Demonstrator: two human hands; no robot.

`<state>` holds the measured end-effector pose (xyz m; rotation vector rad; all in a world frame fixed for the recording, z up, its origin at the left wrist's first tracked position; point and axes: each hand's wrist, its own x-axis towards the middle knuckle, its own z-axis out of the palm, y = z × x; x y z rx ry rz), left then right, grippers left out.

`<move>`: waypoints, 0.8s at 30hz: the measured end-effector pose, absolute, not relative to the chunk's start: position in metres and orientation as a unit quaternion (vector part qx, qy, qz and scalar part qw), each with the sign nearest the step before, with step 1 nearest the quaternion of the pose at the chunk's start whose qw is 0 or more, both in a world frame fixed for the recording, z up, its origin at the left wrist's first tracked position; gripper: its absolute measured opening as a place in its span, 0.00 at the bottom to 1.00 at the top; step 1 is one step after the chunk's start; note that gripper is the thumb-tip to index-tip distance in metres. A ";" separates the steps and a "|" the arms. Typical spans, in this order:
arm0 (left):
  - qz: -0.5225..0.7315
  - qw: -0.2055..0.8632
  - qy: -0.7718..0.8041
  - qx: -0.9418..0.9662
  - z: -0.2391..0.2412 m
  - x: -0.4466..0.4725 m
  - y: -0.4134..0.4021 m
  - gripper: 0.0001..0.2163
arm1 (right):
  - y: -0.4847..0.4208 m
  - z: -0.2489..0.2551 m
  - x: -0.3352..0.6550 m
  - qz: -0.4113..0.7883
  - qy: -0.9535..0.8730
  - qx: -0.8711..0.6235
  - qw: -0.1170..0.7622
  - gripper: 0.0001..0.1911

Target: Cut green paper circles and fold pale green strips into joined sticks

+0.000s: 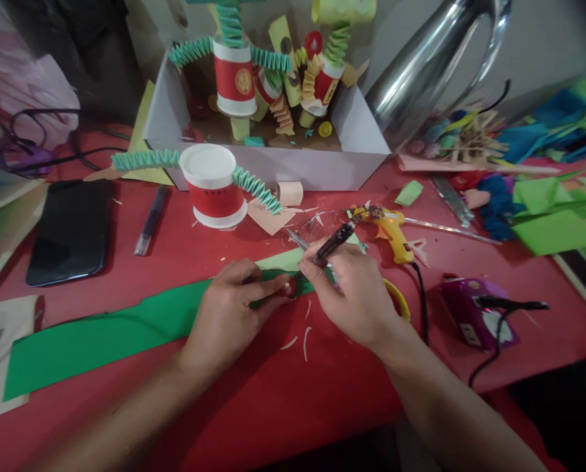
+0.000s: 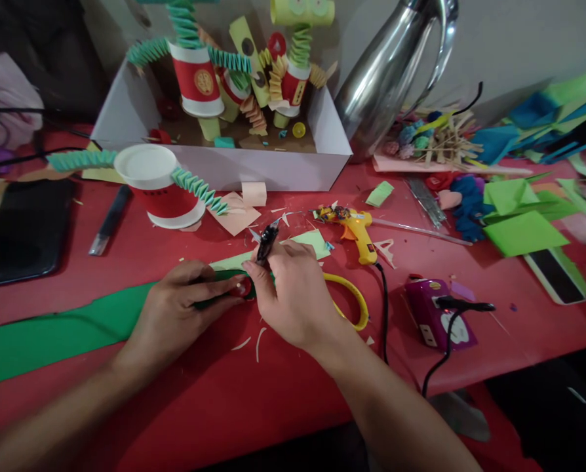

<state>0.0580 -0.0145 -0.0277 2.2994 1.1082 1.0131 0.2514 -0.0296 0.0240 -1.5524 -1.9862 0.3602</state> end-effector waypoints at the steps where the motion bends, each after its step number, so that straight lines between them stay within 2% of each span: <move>1: 0.360 0.196 0.398 0.821 -0.027 0.058 -0.015 0.08 | -0.031 0.026 0.252 0.142 -0.744 -0.585 0.289 0.09; 6: 0.342 0.208 0.403 0.823 -0.025 0.056 -0.016 0.08 | -0.042 0.042 0.258 0.120 -0.726 -0.584 0.344 0.06; 10: 0.320 0.170 0.391 0.846 -0.024 0.052 -0.016 0.09 | -0.066 0.043 0.257 0.101 -0.698 -0.594 0.388 0.01; 18: 0.256 0.066 0.383 0.885 -0.013 0.050 -0.019 0.09 | -0.101 0.021 0.253 0.088 -0.694 -0.529 0.480 0.13; 24: 0.239 0.050 0.372 0.896 -0.011 0.049 -0.021 0.11 | -0.087 0.019 0.256 0.126 -0.665 -0.580 0.453 0.15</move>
